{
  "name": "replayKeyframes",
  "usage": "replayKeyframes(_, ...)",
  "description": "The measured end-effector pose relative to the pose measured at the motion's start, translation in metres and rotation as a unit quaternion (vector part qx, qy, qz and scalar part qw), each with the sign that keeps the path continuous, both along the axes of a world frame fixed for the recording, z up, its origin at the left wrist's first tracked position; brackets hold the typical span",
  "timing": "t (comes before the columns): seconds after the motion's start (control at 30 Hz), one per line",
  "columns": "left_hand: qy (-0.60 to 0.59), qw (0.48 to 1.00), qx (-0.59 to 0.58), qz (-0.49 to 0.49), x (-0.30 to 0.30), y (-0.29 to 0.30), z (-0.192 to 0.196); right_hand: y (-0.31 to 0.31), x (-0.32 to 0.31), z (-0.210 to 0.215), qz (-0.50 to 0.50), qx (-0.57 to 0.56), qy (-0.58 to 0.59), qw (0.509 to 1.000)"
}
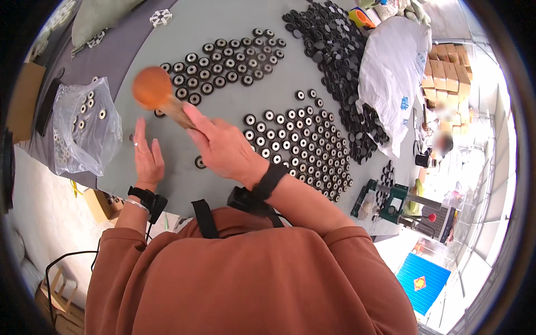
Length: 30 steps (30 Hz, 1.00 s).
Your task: Using a manual press and a mallet to assemble small black plastic and metal components at a workbench.
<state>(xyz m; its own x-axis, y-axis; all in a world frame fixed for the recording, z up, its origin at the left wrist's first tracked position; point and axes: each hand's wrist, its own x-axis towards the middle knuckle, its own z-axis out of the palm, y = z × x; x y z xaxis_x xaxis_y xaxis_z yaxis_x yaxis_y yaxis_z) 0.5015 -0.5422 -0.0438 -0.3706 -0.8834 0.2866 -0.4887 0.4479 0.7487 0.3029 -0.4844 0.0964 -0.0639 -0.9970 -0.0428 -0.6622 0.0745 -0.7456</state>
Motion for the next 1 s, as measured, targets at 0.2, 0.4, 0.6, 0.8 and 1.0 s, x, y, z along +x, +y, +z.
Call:
replayKeyframes(0.2,0.025,0.999,0.017,0.010,-0.002,-0.001,-0.002,-0.010,0.011,-0.042,0.053,0.079,0.027,0.995)
replayKeyframes(0.4,-0.008,1.000,0.011,0.022,-0.001,0.001,0.003,-0.027,0.012,-0.003,0.047,-0.126,-0.005,0.991)
replayKeyframes(0.6,-0.006,1.000,0.016,0.015,-0.004,-0.001,-0.004,-0.043,0.003,-0.027,0.015,0.174,0.080,0.981)
replayKeyframes(0.8,-0.014,1.000,0.001,0.018,0.001,0.002,-0.003,-0.023,-0.004,-0.006,-0.010,-0.110,0.002,0.994)
replayKeyframes(1.0,-0.020,1.000,0.014,-0.006,-0.007,-0.003,-0.001,-0.013,-0.025,-0.025,-0.049,0.128,0.063,0.989)
